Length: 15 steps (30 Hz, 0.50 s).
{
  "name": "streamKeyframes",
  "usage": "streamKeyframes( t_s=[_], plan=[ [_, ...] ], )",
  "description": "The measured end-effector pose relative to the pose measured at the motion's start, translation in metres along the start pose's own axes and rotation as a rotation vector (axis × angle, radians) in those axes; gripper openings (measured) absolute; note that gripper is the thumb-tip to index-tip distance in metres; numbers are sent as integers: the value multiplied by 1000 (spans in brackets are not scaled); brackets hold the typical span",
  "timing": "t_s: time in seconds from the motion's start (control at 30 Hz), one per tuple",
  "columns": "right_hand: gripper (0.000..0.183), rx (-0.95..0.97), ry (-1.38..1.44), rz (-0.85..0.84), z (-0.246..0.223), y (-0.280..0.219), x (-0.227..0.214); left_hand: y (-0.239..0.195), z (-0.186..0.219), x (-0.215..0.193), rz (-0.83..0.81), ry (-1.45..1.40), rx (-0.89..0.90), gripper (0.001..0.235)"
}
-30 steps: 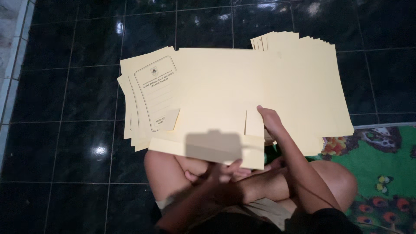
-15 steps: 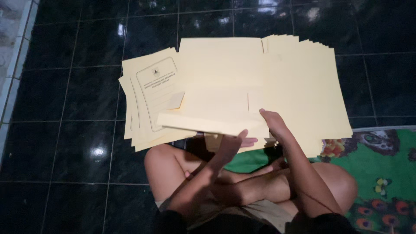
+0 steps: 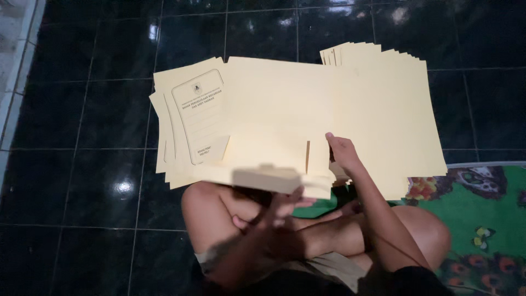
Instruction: The person sits on the floor and folds a stack of yellow papers in half. They repeatedly pick up a paper, fold it, and place it on a growing pile.
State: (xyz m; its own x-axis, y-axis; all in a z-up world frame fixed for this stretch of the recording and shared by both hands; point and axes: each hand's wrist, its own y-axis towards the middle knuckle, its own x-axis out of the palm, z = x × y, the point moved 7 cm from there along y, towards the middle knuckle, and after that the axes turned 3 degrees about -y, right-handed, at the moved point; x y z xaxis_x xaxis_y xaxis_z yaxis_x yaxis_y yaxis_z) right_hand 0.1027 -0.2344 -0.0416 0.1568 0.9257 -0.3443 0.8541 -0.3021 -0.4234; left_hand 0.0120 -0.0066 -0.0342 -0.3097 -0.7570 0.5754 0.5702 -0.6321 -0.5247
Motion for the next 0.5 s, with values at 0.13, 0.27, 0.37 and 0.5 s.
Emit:
streamKeyframes(
  t_s=[0.13, 0.27, 0.37, 0.5],
  plan=[
    [56, -143, 115, 51, -12, -7, -3, 2, 42, 16, 302, 177, 94, 63],
    [53, -286, 193, 91, -46, -30, -9, 0, 63, 22, 429, -61, 160, 52],
    [50, -626, 200, 210, -66, -54, -15, 38, 16, -23, 480, 203, 326, 69],
    [50, -717, 208, 189, -84, -71, -19, 62, -12, -91, 494, 820, 741, 50]
  ],
)
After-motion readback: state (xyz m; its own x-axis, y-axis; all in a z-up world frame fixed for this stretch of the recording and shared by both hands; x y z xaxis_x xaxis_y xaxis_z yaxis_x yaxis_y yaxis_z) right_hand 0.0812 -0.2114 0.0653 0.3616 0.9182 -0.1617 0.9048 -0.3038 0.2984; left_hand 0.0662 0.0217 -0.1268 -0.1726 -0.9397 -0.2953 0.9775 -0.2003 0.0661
